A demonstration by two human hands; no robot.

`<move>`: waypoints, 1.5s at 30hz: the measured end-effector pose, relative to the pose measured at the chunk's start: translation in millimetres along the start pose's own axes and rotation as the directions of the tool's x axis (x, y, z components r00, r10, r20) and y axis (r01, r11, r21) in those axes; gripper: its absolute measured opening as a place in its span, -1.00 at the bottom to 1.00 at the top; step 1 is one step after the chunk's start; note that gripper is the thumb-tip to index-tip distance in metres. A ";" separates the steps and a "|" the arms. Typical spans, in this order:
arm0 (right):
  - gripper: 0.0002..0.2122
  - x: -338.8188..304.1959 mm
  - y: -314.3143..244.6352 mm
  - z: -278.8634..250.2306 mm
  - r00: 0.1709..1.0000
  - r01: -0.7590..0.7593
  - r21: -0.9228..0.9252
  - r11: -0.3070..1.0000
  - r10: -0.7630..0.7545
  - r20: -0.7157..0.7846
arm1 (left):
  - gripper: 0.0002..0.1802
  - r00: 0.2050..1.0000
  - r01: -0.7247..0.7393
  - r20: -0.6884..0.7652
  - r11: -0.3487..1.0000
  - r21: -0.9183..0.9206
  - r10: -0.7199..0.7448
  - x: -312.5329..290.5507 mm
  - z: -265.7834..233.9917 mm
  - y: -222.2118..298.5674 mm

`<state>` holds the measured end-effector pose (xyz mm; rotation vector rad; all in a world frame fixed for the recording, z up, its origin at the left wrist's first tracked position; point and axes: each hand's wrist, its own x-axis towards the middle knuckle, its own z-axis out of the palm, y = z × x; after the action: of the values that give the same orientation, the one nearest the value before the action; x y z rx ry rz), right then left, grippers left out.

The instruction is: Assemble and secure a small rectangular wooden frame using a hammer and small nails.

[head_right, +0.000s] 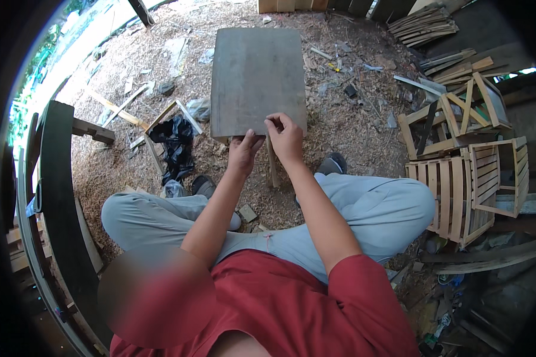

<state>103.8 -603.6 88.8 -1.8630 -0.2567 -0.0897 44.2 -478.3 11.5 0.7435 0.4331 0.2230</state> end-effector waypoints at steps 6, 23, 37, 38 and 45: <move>-0.90 -7.2 6.9 1.4 0.999 0.023 -0.041 0.999 -0.022 0.028 | -0.69 0.999 0.020 -0.037 0.999 -0.050 -0.022 10.2 4.6 4.2; -0.90 -1.2 -5.7 4.4 0.997 0.059 -0.045 0.997 -0.057 0.047 | -0.68 0.999 0.036 -0.018 0.999 0.016 -0.036 15.0 3.5 18.6; -0.89 6.5 17.3 21.2 0.988 0.116 -0.057 0.992 -0.109 0.106 | -0.69 0.995 0.102 -0.013 0.991 0.086 -0.101 15.9 -0.6 23.1; -0.89 6.6 19.4 20.2 0.988 0.128 -0.060 0.990 -0.121 0.099 | -0.69 0.994 0.106 -0.019 0.990 0.091 -0.104 15.4 1.1 22.8; -0.90 5.1 15.7 20.8 0.987 0.100 -0.074 0.992 -0.090 0.133 | -0.70 0.992 0.128 -0.017 0.985 0.118 -0.127 16.5 -3.5 24.0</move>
<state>110.8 -587.6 68.8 -1.9396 -0.4379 -0.0455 56.2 -453.2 20.9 0.8289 0.5044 0.0807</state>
